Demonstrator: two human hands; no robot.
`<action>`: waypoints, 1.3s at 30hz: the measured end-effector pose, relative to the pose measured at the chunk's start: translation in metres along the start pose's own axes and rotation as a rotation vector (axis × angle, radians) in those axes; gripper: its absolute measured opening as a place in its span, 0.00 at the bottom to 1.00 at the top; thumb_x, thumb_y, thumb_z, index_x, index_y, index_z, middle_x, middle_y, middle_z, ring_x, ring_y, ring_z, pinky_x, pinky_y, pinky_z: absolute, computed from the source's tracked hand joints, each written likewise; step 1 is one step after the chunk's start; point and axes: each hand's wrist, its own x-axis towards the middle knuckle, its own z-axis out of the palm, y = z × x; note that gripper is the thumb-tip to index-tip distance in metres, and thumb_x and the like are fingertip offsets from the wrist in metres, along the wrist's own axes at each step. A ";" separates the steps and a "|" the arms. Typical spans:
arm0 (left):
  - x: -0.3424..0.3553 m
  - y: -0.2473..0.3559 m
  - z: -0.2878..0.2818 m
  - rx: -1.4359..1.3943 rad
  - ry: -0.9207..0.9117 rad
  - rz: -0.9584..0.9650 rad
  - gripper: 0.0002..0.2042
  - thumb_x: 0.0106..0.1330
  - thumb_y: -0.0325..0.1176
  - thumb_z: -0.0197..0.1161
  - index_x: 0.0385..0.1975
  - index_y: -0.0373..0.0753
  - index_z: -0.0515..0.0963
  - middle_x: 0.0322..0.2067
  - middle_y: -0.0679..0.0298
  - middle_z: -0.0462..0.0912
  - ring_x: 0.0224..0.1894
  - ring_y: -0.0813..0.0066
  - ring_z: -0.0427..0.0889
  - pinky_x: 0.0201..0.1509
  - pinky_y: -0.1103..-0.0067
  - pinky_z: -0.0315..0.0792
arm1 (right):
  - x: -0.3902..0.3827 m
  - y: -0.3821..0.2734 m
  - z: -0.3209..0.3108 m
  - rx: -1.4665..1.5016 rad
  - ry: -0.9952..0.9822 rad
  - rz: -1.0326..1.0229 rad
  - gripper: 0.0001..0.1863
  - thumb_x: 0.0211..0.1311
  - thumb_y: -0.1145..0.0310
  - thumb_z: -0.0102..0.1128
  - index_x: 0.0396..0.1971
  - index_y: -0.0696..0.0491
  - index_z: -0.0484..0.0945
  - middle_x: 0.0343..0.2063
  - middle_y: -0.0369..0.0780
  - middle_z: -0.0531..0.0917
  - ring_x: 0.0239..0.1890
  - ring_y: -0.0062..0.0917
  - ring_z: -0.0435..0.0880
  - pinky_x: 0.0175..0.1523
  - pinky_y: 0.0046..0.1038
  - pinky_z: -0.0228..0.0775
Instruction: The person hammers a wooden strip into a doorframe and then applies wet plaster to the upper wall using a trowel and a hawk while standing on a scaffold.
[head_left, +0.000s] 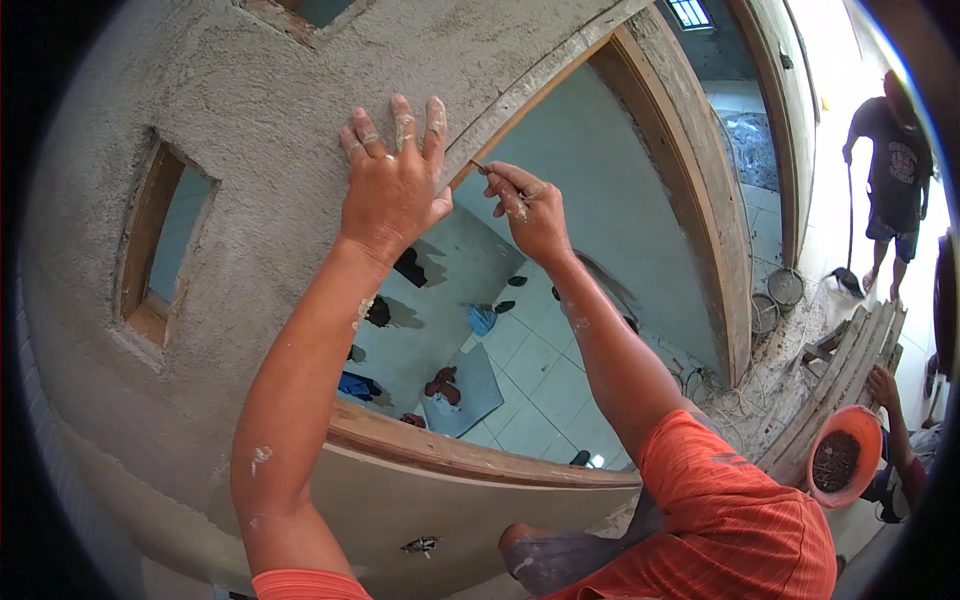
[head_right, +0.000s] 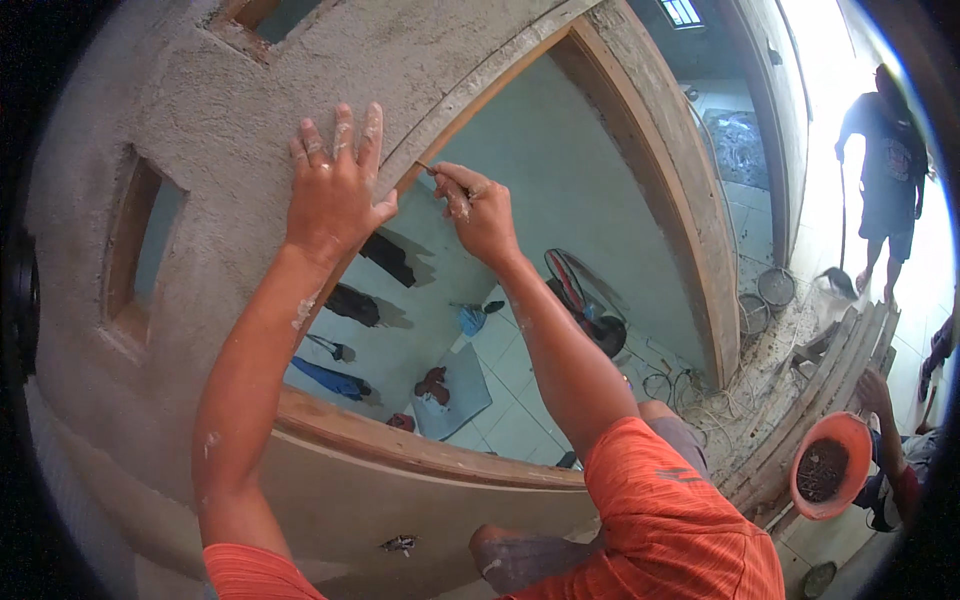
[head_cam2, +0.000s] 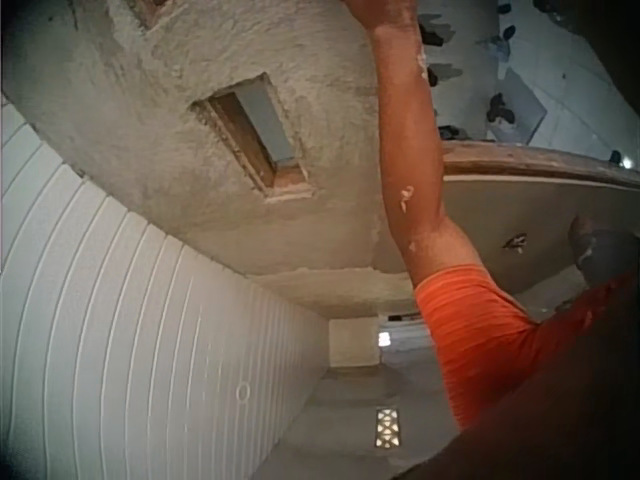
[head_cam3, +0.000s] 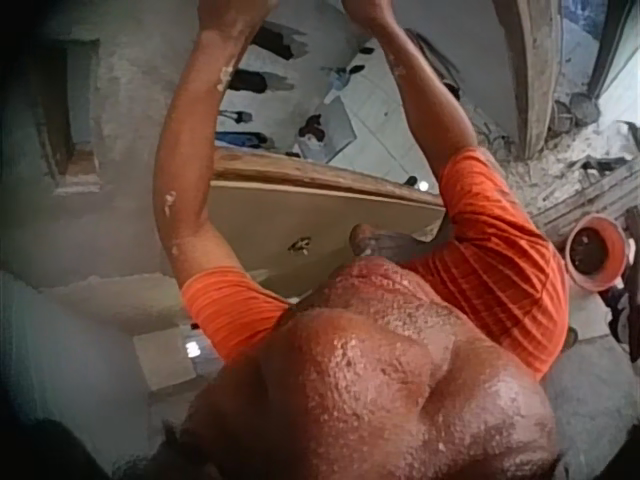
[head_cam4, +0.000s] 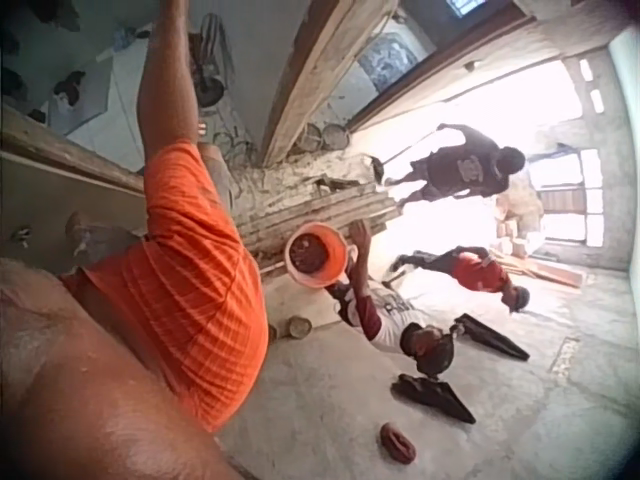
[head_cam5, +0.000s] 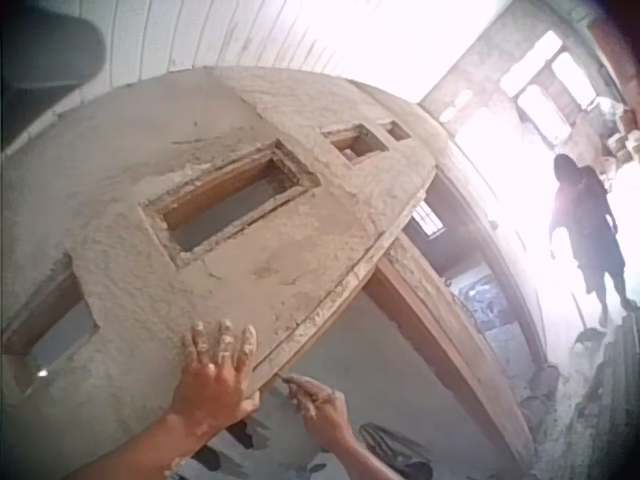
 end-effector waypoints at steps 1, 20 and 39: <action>-0.001 0.000 -0.001 -0.016 -0.011 0.004 0.51 0.55 0.57 0.76 0.76 0.42 0.58 0.68 0.44 0.70 0.63 0.26 0.74 0.67 0.45 0.71 | -0.002 0.001 0.003 0.010 0.004 0.030 0.14 0.76 0.67 0.60 0.51 0.60 0.85 0.32 0.39 0.88 0.28 0.19 0.83 0.35 0.26 0.79; -0.024 -0.095 0.022 -0.365 0.284 0.101 0.32 0.65 0.46 0.69 0.71 0.55 0.71 0.70 0.71 0.73 0.73 0.67 0.69 0.80 0.64 0.61 | -0.010 0.000 0.002 0.009 0.172 0.131 0.14 0.76 0.66 0.59 0.46 0.63 0.85 0.34 0.41 0.86 0.30 0.20 0.84 0.37 0.27 0.82; -0.113 -0.224 0.030 -0.394 0.545 -0.059 0.34 0.70 0.49 0.63 0.75 0.47 0.64 0.71 0.53 0.70 0.75 0.52 0.64 0.77 0.61 0.63 | 0.006 0.022 0.006 0.185 0.022 0.155 0.18 0.77 0.61 0.61 0.56 0.57 0.83 0.43 0.37 0.83 0.42 0.18 0.79 0.48 0.25 0.79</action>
